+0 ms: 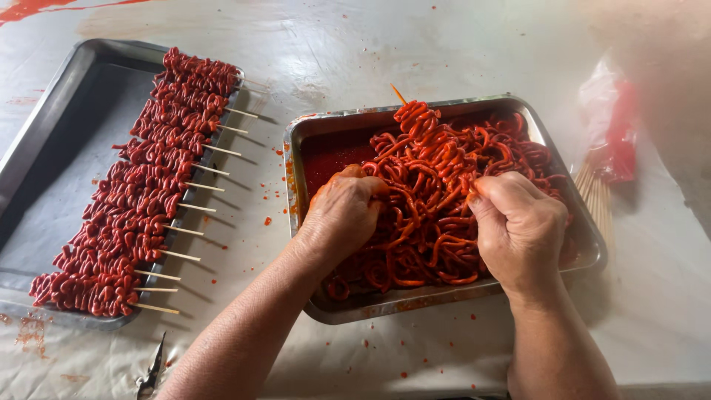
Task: The person prepares marinated food items by threading them onto wooden skewers one at a time and placing the finished skewers on a metal tray.
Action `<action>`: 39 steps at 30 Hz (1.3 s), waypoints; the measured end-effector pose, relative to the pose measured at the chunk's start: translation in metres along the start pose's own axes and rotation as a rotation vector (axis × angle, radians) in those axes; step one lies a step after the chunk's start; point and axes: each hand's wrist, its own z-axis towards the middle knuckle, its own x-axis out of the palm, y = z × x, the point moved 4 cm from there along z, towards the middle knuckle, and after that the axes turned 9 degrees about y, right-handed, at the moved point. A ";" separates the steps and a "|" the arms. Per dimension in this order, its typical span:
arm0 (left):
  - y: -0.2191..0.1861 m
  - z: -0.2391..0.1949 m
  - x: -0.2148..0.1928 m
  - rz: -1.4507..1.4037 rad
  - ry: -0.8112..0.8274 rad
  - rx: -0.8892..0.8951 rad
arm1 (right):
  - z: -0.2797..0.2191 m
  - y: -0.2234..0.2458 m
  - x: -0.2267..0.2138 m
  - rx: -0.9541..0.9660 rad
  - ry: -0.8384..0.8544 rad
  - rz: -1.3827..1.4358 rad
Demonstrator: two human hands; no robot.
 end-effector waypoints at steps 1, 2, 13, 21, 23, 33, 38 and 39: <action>-0.001 0.002 0.001 0.028 0.022 -0.014 | 0.000 0.000 0.000 -0.001 -0.005 0.005; -0.001 0.004 0.002 0.053 0.042 -0.031 | 0.000 -0.001 0.000 -0.003 -0.007 0.011; -0.004 0.006 -0.003 -0.023 -0.034 -0.033 | 0.000 -0.005 -0.002 -0.015 -0.018 -0.017; -0.001 0.005 -0.041 -0.833 0.009 -0.069 | -0.001 -0.005 -0.004 0.025 -0.024 -0.016; -0.008 0.002 -0.052 -0.958 0.003 -0.028 | -0.001 -0.005 -0.004 0.032 -0.027 -0.003; -0.038 -0.023 -0.104 -1.601 0.165 0.329 | -0.001 -0.009 -0.005 0.061 -0.009 -0.028; -0.053 -0.040 -0.133 -1.639 0.119 0.482 | -0.001 -0.010 -0.006 0.056 -0.014 -0.034; -0.053 -0.040 -0.132 -1.630 0.090 0.450 | -0.002 -0.010 -0.006 0.046 -0.018 -0.039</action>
